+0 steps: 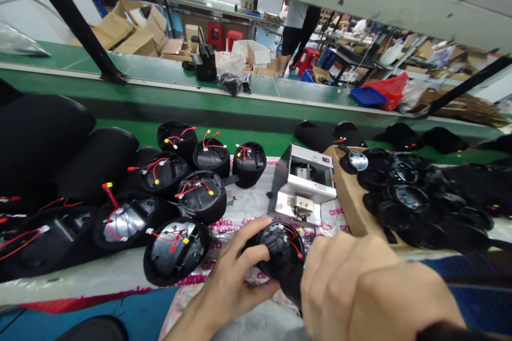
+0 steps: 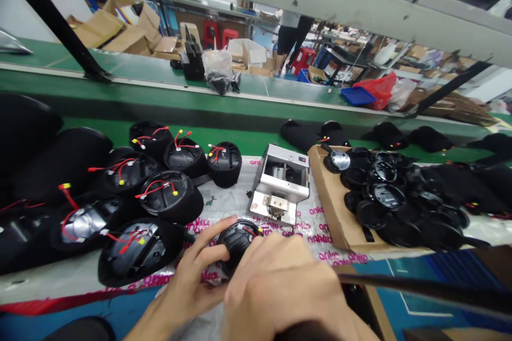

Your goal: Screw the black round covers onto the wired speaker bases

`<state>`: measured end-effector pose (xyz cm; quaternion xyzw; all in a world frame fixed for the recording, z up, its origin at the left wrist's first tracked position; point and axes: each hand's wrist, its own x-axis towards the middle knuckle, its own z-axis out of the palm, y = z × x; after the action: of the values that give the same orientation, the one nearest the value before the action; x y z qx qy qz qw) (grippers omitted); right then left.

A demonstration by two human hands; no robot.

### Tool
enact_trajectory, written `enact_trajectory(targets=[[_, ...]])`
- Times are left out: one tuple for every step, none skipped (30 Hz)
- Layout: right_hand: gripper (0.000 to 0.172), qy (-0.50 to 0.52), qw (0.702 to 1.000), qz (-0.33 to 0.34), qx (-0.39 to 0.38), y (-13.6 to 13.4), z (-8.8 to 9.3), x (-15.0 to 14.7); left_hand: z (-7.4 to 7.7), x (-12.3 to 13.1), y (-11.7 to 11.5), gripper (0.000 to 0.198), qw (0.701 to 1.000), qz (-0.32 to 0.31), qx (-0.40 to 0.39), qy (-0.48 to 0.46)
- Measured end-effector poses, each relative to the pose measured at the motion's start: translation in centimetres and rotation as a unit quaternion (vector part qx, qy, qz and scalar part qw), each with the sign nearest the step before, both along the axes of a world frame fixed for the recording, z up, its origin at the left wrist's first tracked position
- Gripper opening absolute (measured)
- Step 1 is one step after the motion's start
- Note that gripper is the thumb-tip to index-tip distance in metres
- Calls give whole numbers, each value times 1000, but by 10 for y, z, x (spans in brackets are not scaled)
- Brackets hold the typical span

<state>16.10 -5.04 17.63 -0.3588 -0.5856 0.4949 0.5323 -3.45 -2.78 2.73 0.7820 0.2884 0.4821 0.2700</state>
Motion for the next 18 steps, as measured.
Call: enact_trajectory(targets=[[49,-11,999,-44,-10,-4,-7,-4,-1,0,0,37,1000,1,-2,0],[47,-22,996,-88,-19,-6,-15,-8,-1,0,0,38,1000,3,-2,1],[46,-30,992,-123,-23,-7,-22,-11,-2,0,-1,39,1000,6,-3,2],[46,-35,989,-145,-23,-8,-28,-14,-2,0,-1,39,1000,7,-5,4],[46,-38,988,-147,-23,-8,-32,-17,-3,1,-1,40,1000,8,-7,6],[48,-37,989,-140,-21,-7,-35,-20,-3,1,-2,41,1000,9,-9,7],[50,-29,991,-127,-16,-6,-35,-22,-3,1,-2,42,1000,9,-11,8],[51,-23,995,-92,-12,-4,-34,-24,-3,1,-2,44,1000,9,-14,8],[52,-18,999,-43,-12,-2,-30,-25,-3,1,-2,46,1000,10,-16,9],[53,-13,1000,10,-10,2,-25,-24,-3,1,-2,47,1000,11,-18,11],[55,-10,998,63,-6,6,-18,-21,-3,1,-2,49,1000,13,-20,11],[56,-9,994,108,0,11,-11,-18,-2,1,-2,50,1000,14,-22,11],[57,-10,988,152,7,16,-4,-14,0,1,-2,50,1000,14,-24,10],[57,-13,981,191,17,20,2,-9,2,1,-2,50,999,13,-27,10],[58,-14,975,220,30,24,7,-6,4,2,-2,50,999,12,-28,9],[58,-13,968,246,44,28,10,-4,7,2,-2,50,999,14,-28,10],[57,-12,964,262,55,30,12,-3,11,3,-2,49,999,18,-27,14],[57,-8,963,263,65,31,13,-3,14,3,-2,47,999,24,-25,22]])
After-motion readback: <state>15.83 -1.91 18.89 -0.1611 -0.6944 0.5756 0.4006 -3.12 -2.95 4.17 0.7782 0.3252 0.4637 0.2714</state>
